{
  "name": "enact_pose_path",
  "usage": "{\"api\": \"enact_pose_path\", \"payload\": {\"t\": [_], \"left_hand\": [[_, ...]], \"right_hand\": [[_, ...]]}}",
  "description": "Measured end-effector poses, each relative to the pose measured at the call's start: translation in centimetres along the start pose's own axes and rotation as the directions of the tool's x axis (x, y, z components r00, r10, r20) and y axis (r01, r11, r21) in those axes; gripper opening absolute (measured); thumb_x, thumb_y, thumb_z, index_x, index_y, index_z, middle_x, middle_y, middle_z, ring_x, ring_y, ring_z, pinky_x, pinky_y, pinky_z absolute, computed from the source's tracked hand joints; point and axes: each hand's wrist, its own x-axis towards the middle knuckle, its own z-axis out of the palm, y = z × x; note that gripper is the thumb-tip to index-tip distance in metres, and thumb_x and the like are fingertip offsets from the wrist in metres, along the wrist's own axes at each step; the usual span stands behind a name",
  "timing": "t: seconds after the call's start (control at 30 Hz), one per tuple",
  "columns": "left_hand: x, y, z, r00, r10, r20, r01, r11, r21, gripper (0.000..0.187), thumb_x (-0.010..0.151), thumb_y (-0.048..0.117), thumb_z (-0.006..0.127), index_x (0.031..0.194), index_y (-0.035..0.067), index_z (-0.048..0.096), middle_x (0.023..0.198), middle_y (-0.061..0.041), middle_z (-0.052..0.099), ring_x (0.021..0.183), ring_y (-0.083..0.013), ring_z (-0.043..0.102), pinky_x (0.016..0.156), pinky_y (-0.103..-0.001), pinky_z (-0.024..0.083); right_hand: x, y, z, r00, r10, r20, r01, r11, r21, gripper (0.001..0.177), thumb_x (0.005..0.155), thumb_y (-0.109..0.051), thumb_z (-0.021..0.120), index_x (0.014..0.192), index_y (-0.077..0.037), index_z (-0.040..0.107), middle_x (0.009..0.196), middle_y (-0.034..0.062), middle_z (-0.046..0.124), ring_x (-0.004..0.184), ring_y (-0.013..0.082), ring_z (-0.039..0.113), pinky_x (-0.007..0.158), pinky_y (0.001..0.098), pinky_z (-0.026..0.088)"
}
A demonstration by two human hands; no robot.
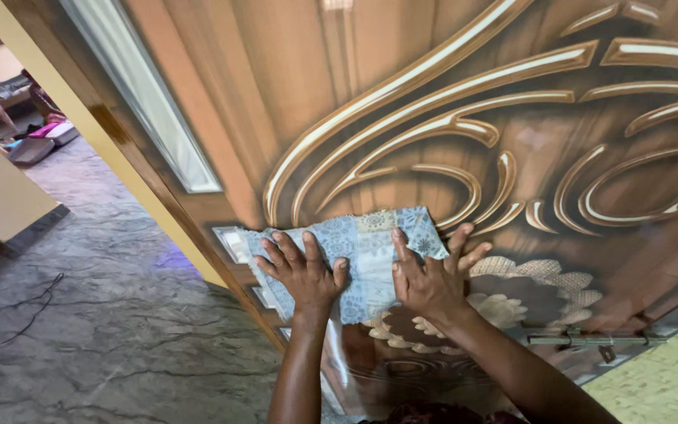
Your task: The person wipes the surface of a wooden door with a patterned cloth. The person uses both hands to rub the cloth over the door's decorative carvings and flat areas.
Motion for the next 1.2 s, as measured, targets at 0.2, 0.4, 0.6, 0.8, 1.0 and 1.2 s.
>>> {"api": "enact_pose_path", "payload": {"t": [0.2,0.4,0.6,0.8,1.0,1.2], "left_hand": [[0.9,0.3,-0.4,0.999,0.013,-0.033,-0.012,1.000,0.019,0.076,0.109,0.063,0.027,0.170,0.022,0.011,0.175,-0.021,0.002,0.162,-0.0425,-0.003,0.127,-0.067,-0.008],[1.3,-0.1,-0.7,0.998,0.039,-0.039,-0.038,0.999,0.022,0.075,0.109,0.063,0.027,0.170,0.022,0.011,0.175,-0.021,0.002,0.163,-0.0423,-0.003,0.127,-0.067,-0.008],[1.2,-0.9,-0.8,0.999,0.050,-0.020,-0.049,0.999,0.013,0.076,0.109,0.066,0.031,0.170,0.024,0.015,0.175,-0.020,0.004,0.163,-0.0422,-0.002,0.128,-0.067,-0.006],[1.4,-0.7,-0.7,0.998,0.042,-0.052,-0.041,0.999,0.009,0.074,0.108,0.064,0.029,0.169,0.024,0.019,0.174,-0.020,0.009,0.162,-0.0434,0.004,0.127,-0.068,-0.002],[-0.2,-1.3,-0.6,0.999,0.022,-0.035,-0.022,1.000,0.003,0.073,0.109,0.064,0.029,0.169,0.025,0.018,0.174,-0.020,0.009,0.162,-0.0444,0.004,0.128,-0.069,-0.001],[-2.1,-1.3,-0.7,1.000,-0.013,-0.007,0.012,0.999,-0.042,0.076,0.109,0.064,0.035,0.168,0.025,0.009,0.177,-0.020,-0.001,0.162,-0.0507,-0.004,0.126,-0.075,-0.005]], "right_hand": [[1.6,-0.1,-1.6,0.961,0.162,0.223,-0.159,0.987,-0.029,0.063,0.105,-0.041,0.042,0.164,-0.028,0.023,0.151,0.0261,0.041,0.147,0.0581,-0.024,0.100,0.0762,-0.029],[2.7,-0.1,-1.0,0.993,0.050,-0.103,-0.065,0.987,-0.146,0.079,0.106,-0.049,0.045,0.166,-0.008,0.015,0.171,0.0201,0.000,0.150,0.0561,-0.020,0.106,0.0755,-0.028],[2.9,-2.2,1.0,0.999,0.034,0.012,-0.035,0.999,0.019,0.098,0.109,-0.060,0.045,0.166,0.004,-0.002,0.156,0.0493,-0.016,0.145,0.0661,-0.019,0.109,0.0843,-0.015],[3.8,-1.5,1.8,0.977,-0.177,-0.119,0.158,0.976,-0.151,0.101,0.110,-0.068,0.045,0.169,-0.004,-0.004,0.161,0.0471,-0.013,0.153,0.0612,-0.016,0.123,0.0706,-0.007],[2.0,-0.9,2.5,0.920,-0.385,-0.072,0.359,0.903,-0.234,0.098,0.107,-0.068,0.051,0.171,-0.007,0.007,0.168,0.0386,0.000,0.159,0.0516,-0.006,0.128,0.0612,0.000],[0.8,-1.0,2.5,0.883,-0.467,0.040,0.466,0.867,-0.174,0.094,0.104,-0.066,0.055,0.171,-0.013,0.016,0.170,0.0330,0.009,0.159,0.0486,0.003,0.129,0.0598,0.005]]}}
